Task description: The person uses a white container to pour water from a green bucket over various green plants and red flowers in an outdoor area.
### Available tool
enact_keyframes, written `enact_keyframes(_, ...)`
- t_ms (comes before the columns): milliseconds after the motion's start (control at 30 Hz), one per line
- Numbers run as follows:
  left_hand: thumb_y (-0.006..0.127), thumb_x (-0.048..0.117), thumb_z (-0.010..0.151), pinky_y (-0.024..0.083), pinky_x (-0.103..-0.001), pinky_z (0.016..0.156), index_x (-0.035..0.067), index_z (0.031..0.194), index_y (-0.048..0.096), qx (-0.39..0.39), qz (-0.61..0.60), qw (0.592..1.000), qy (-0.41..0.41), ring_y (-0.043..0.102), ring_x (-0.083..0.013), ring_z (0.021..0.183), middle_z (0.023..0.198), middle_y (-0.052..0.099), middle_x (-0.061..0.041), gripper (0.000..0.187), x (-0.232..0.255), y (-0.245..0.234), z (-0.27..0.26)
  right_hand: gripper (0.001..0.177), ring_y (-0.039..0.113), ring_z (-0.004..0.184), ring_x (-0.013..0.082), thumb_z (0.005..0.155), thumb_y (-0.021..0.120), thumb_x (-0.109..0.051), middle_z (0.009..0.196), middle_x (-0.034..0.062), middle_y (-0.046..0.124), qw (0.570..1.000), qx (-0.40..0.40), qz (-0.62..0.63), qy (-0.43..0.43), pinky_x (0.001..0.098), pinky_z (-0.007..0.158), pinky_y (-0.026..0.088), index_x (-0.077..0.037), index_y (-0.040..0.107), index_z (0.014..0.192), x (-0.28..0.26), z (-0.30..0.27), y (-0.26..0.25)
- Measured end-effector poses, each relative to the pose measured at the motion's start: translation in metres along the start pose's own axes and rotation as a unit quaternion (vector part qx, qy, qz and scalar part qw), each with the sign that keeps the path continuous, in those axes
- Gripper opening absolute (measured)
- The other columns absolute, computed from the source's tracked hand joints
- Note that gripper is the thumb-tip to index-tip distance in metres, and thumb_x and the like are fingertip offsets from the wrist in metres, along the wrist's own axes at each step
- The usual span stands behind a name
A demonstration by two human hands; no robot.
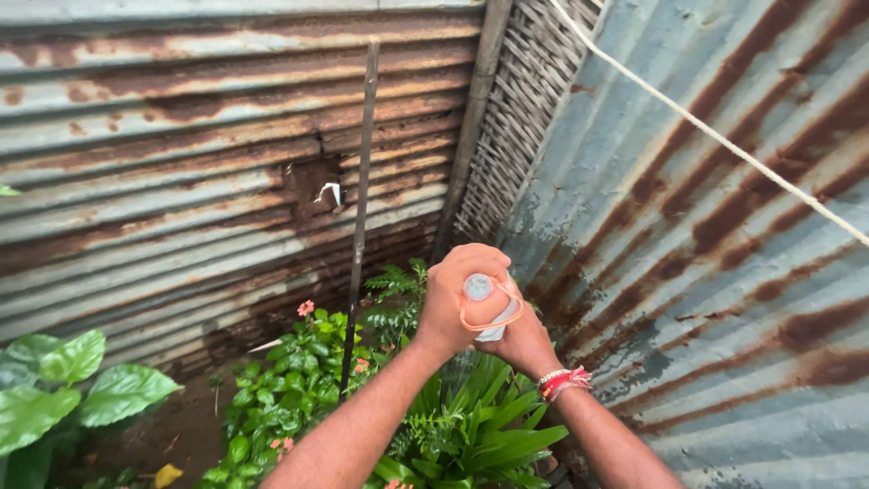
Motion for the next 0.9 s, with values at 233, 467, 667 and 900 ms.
enact_keyframes(233, 0.074, 0.015, 0.075, 0.059, -0.036, 0.090, 0.007, 0.086, 0.072, -0.015, -0.044, 0.999, -0.023, 0.073, -0.0252, 0.101, 0.103, 0.075, -0.011, 0.014, -0.012, 0.019, -0.001, 0.106, 0.064, 0.123, 0.0300, 0.060, 0.093, -0.034, 0.136, 0.0075, 0.063, 0.990, 0.020, -0.093, 0.109, 0.0404, 0.098, 0.054, -0.019, 0.037, 0.149, 0.023, -0.015, -0.013)
enact_keyframes(467, 0.074, 0.014, 0.073, 0.057, -0.037, 0.093, 0.007, 0.085, 0.071, -0.032, -0.068, 0.997, 0.009, 0.073, -0.0266, 0.103, 0.102, 0.075, -0.011, 0.015, -0.007, 0.032, 0.001, 0.131, 0.058, 0.127, 0.0312, 0.055, 0.097, -0.037, 0.153, 0.0056, 0.047, 0.964, 0.037, -0.150, 0.214, 0.0431, 0.097, 0.053, -0.023, 0.017, 0.159, 0.052, -0.027, -0.023)
enact_keyframes(667, 0.073, 0.012, 0.073, 0.056, -0.037, 0.095, 0.008, 0.083, 0.069, -0.059, -0.070, 0.995, 0.037, 0.073, -0.0261, 0.103, 0.099, 0.076, -0.010, 0.012, -0.005, 0.048, 0.004, 0.104, 0.064, 0.121, 0.0298, 0.057, 0.094, -0.032, 0.145, 0.0081, 0.054, 0.982, 0.091, -0.091, 0.135, 0.0423, 0.092, 0.056, -0.017, 0.040, 0.144, 0.054, -0.025, -0.031)
enact_keyframes(900, 0.075, 0.013, 0.075, 0.055, -0.038, 0.094, 0.009, 0.083, 0.066, -0.090, -0.093, 0.989, 0.066, 0.073, -0.0257, 0.102, 0.096, 0.074, -0.008, 0.013, -0.007, 0.066, 0.008, 0.094, 0.067, 0.115, 0.0306, 0.054, 0.097, -0.029, 0.130, 0.0092, 0.065, 0.984, 0.095, -0.120, 0.095, 0.0415, 0.095, 0.056, -0.015, 0.049, 0.134, 0.037, -0.024, -0.051)
Point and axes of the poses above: each hand's wrist, its own z-axis towards the middle knuckle, its own y-axis out of the palm, x = y × z, the point moved 7 cm from there along z, towards the middle knuckle
